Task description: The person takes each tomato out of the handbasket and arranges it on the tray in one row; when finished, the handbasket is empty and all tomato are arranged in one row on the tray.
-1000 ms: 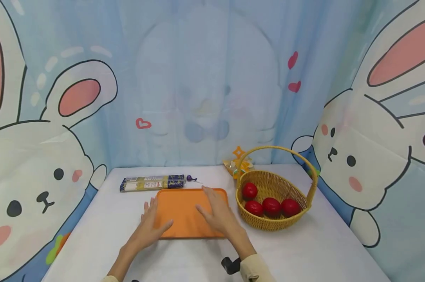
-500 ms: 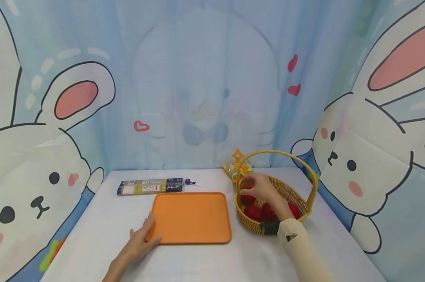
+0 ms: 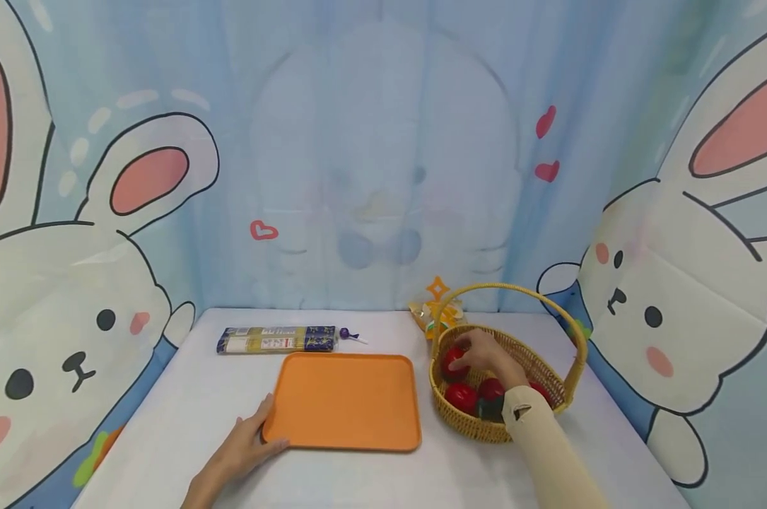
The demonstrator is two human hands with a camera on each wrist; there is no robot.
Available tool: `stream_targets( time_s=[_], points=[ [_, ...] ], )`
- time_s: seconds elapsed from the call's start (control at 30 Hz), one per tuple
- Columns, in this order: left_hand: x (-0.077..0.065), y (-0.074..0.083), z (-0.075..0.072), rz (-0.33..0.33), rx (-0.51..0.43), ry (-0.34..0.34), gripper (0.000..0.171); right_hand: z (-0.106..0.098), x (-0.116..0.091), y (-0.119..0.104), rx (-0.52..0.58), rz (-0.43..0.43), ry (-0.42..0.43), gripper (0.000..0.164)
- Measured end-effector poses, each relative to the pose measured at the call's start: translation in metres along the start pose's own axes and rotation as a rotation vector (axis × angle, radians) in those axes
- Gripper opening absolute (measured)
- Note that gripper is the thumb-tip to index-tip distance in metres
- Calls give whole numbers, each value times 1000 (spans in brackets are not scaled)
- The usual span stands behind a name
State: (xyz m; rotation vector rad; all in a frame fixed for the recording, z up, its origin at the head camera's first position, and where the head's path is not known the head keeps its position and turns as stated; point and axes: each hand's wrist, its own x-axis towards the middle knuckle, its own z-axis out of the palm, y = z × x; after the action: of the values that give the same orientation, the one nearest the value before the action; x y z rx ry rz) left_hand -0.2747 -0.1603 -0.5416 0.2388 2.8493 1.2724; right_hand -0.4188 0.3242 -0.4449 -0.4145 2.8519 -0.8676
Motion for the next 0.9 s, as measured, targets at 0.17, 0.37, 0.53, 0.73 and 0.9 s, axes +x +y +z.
stream_targets(
  time_s=[0.17, 0.37, 0.53, 0.73, 0.9],
  points=[
    [0, 1, -2, -6, -14, -18, 104, 2, -1, 6, 23, 25, -33, 47],
    [2, 3, -4, 4, -12, -24, 102, 2, 1, 13, -23, 109, -17, 53],
    [3, 4, -4, -4, -5, -22, 102, 0, -6, 12, -36, 85, 33, 48],
    [2, 4, -3, -27, 28, -23, 102, -4, -16, 0, 10, 92, 59, 57],
    [3, 2, -1, -26, 39, -30, 101, -12, -30, -19, 32, 67, 104, 66]
  ],
)
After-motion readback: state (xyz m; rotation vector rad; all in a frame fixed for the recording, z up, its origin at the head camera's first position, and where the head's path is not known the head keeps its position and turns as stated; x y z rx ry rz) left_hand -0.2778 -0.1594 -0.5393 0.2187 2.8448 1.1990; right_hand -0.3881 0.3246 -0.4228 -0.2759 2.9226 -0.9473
